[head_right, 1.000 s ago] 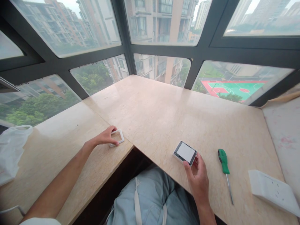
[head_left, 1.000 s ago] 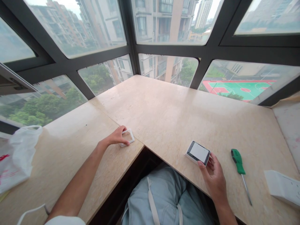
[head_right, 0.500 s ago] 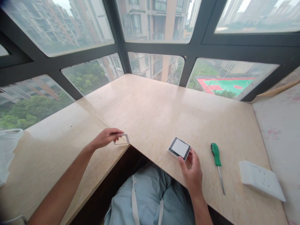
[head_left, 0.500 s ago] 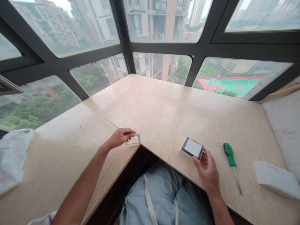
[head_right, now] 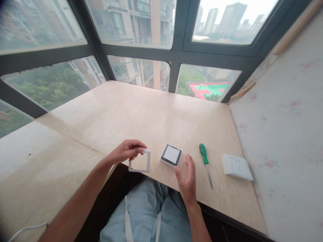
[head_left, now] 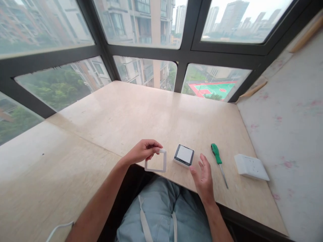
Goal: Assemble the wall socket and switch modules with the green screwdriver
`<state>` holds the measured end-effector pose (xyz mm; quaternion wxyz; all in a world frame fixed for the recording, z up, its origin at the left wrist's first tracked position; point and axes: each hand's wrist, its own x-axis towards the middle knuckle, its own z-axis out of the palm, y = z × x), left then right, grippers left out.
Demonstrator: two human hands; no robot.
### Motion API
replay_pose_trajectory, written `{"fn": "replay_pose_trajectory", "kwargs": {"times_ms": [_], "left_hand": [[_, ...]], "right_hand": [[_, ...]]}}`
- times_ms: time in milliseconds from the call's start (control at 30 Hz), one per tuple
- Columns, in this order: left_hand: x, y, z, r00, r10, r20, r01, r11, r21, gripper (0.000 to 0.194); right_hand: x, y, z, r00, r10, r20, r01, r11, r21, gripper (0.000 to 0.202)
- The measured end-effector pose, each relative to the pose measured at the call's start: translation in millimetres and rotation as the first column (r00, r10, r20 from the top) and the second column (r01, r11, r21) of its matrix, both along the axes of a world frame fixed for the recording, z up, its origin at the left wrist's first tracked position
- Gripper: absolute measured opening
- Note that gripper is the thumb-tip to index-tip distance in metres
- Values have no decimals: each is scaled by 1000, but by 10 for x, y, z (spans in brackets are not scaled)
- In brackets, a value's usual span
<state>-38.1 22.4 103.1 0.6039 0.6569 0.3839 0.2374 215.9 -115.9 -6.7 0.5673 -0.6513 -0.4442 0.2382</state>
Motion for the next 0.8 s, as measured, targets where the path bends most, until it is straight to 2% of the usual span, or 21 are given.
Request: {"fn": "replay_pose_trajectory", "kwargs": {"times_ms": [100, 267, 400, 533, 600, 700, 800], "left_hand": [[242, 28, -2, 989, -100, 104, 110, 989, -94, 36], [540, 42, -33, 948, -139, 286, 191, 968, -162, 37], [704, 9, -58, 936, -229, 266, 278, 947, -164, 35], [802, -20, -41, 925, -317, 210, 344, 933, -107, 34], [818, -30, -46, 937, -294, 187, 313, 947, -76, 34], [788, -78, -105, 970, -147, 192, 151, 989, -4, 41], [711, -199, -207, 976, 6, 218, -31, 993, 110, 65]], "right_hand": [[-98, -139, 208, 998, 44, 52, -48, 995, 87, 61], [-261, -202, 652, 968, 217, -123, -195, 966, 172, 49], [-261, -58, 868, 958, 250, -138, -246, 968, 47, 35], [-226, 81, 875, 967, 177, -185, -196, 977, -88, 31], [-217, 107, 844, 960, 128, -250, -158, 982, -101, 31], [-207, 115, 810, 914, 33, -404, -79, 992, -96, 34], [-204, 130, 803, 814, -81, -576, 45, 996, -76, 37]]}}
